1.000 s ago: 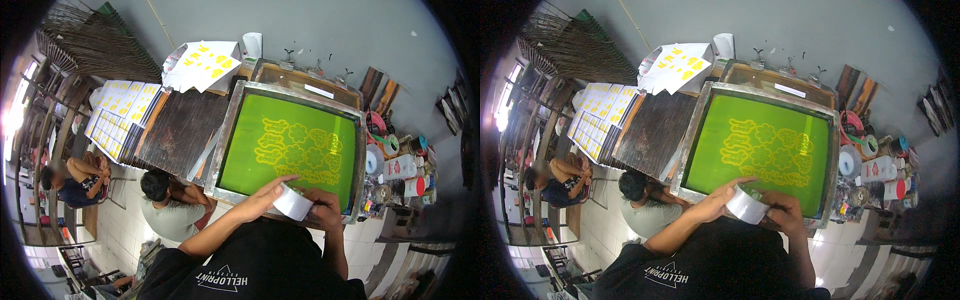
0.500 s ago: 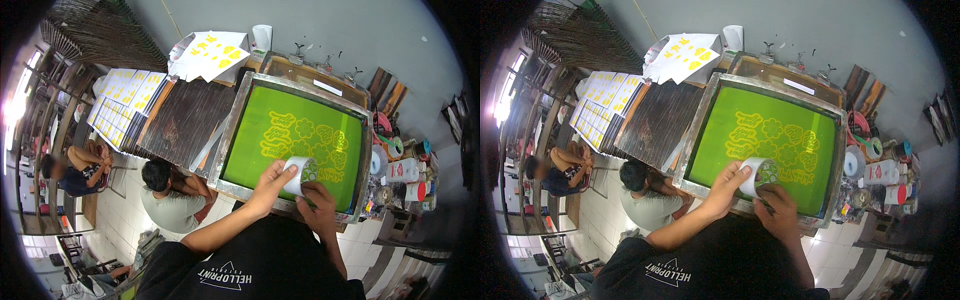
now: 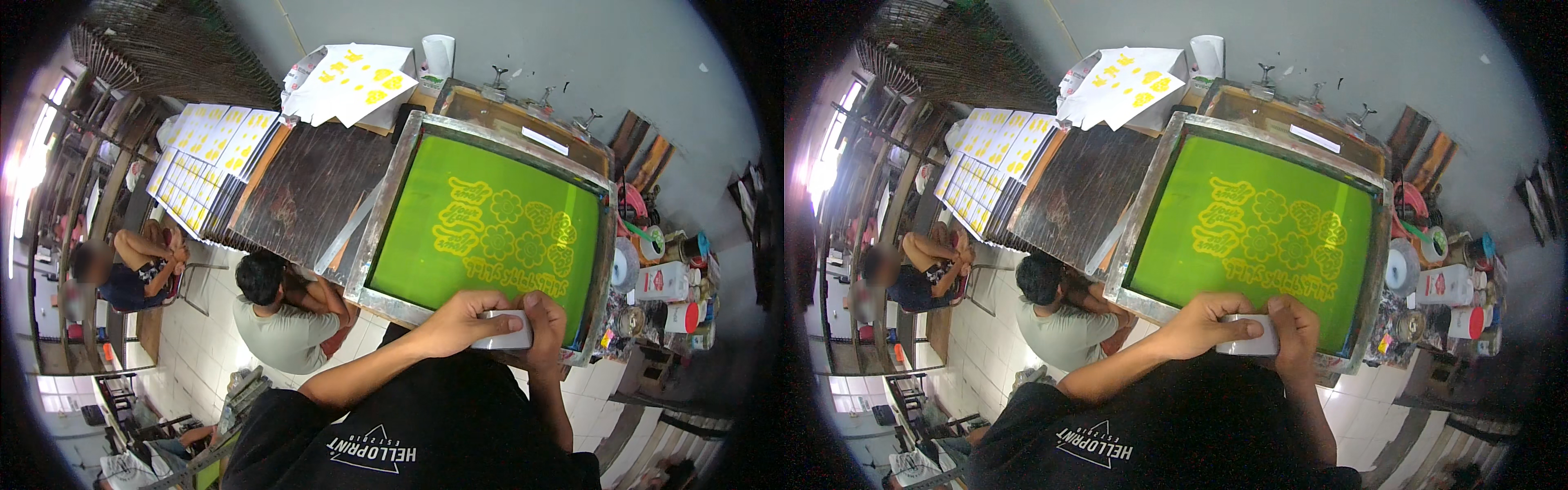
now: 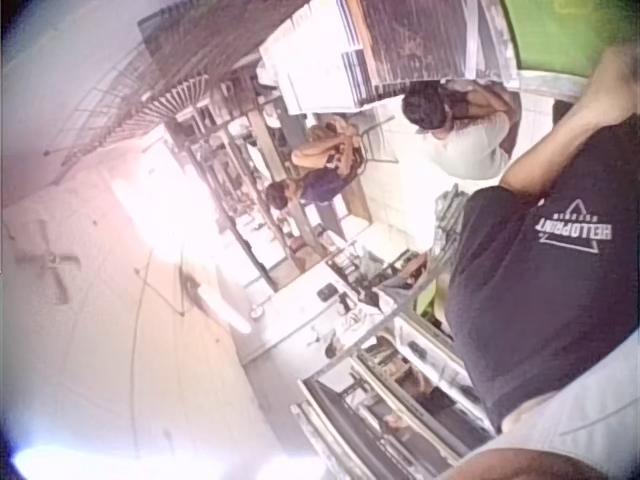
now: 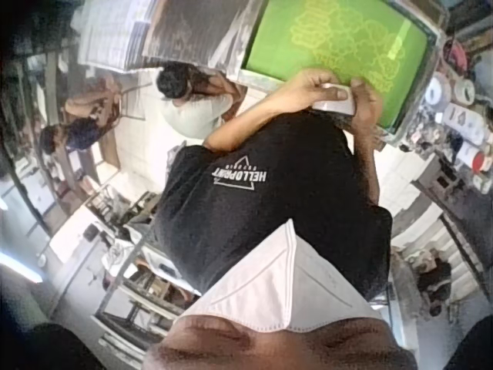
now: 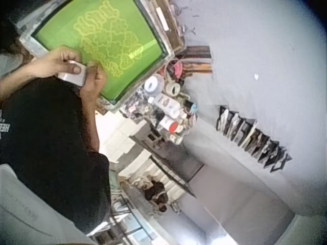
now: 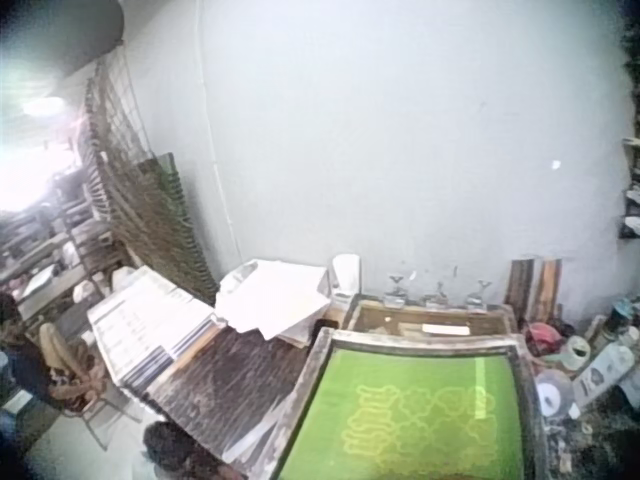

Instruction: The person applies adhesive tape to the edges of a screen printing frame and trims the excess using a knife.

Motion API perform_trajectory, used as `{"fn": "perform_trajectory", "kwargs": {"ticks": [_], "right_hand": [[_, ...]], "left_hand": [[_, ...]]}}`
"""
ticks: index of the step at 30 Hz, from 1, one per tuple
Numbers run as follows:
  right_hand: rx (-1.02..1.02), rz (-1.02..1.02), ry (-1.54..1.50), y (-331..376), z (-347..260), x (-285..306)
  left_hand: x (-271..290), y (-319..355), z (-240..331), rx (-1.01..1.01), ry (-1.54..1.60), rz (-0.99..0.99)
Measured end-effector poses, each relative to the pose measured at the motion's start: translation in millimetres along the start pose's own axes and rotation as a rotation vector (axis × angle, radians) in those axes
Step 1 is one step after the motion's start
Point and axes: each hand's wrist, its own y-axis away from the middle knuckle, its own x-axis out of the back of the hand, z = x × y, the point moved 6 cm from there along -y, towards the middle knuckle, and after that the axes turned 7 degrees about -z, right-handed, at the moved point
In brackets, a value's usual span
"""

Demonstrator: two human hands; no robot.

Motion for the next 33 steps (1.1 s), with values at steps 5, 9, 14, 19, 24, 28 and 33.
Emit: {"fn": "perform_trajectory", "kwargs": {"ticks": [5,9,14,19,24,28,33], "right_hand": [[0.032,0.0,-0.309,-2.7,2.6,-8.1],[0.103,-0.013,-0.326,-6.2,3.7,-6.0],[0.065,0.074,-0.233,-1.4,0.0,-3.2],[0.041,0.014,-0.118,-3.3,-2.4,0.1],[0.164,-0.06,0.059,-5.6,-8.9,-2.4],[0.217,-0.062,0.274,-4.7,-35.8,-15.6],[0.298,0.064,0.498,-2.4,-45.5,-19.8]], "left_hand": [[-0.5,6.0,-1.2,-0.018,0.113,-0.186],[0.9,11.6,-1.6,-0.015,0.182,-0.22],[3.5,11.9,-12.4,-0.01,0.253,-0.176],[8.9,13.5,-12.3,-0.186,0.256,-0.104],[12.1,13.3,-23.2,-0.148,0.331,-0.115],[13.2,12.2,-19.3,-0.116,0.381,-0.091],[4.6,4.7,1.7,-0.13,0.21,0.263]]}}
